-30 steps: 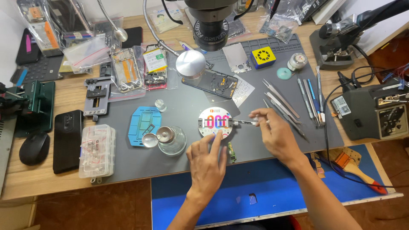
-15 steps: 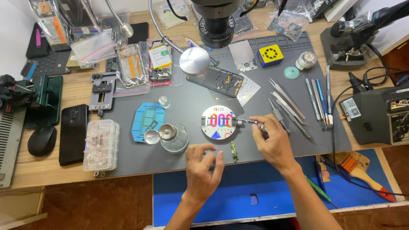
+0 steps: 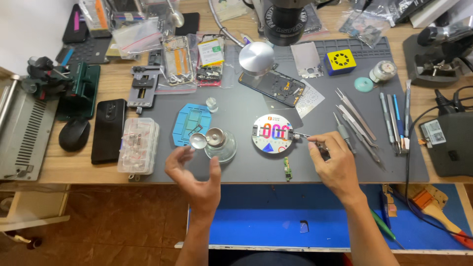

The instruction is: The person holds a disassembled smartphone and uses a multimeter to test the motherboard. They then place the motherboard on a circular mat and use a soldering iron to work on the circuit board.

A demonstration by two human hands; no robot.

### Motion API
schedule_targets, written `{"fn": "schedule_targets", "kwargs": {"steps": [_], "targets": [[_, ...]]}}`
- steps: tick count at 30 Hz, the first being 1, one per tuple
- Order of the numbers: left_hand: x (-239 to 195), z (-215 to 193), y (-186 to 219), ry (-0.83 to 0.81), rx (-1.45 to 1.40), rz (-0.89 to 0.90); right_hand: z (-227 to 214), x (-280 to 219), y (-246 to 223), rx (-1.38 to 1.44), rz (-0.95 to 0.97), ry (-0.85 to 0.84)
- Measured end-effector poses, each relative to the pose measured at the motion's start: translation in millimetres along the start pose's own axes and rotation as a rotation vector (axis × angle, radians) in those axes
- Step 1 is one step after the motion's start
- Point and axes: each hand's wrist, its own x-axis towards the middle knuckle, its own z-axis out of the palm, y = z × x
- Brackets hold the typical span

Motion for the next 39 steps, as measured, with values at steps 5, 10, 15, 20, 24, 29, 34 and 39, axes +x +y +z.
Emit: {"fn": "schedule_targets", "kwargs": {"steps": [5, 10, 15, 20, 24, 29, 34, 39], "targets": [[29.1, 7.7, -14.2, -0.193, -0.122, -0.013, 5.4, 0.3, 7.6, -0.06, -0.171, 0.109], [39.8, 12.4, -16.7, -0.291, -0.147, -0.037, 8.0, 0.9, 8.8, -0.07, -0.171, 0.14], [39.6, 7.7, -2.2, -0.411, -0.131, -0.102, 9.1, 0.6, 7.3, -0.081, -0.197, 0.141], [39.0, 6.8, -16.4, -0.373, -0.06, -0.124, 8.3, -0.1, 7.1, -0.082, -0.192, 0.138], [33.7, 8.5, -23.5, -0.371, -0.115, -0.175, 7.5, 0.8, 7.2, -0.084, -0.194, 0.134], [31.9, 12.3, -32.2, -0.372, -0.164, -0.116, 7.7, 1.2, 8.3, -0.076, -0.209, 0.144], [32.0, 13.0, -27.5, -0.376, -0.167, -0.075, 8.0, 0.9, 10.8, -0.071, -0.203, 0.151], [28.8, 17.8, -34.2, -0.349, -0.176, -0.032, 8.4, 1.8, 12.5, -0.06, -0.221, 0.154]]}}
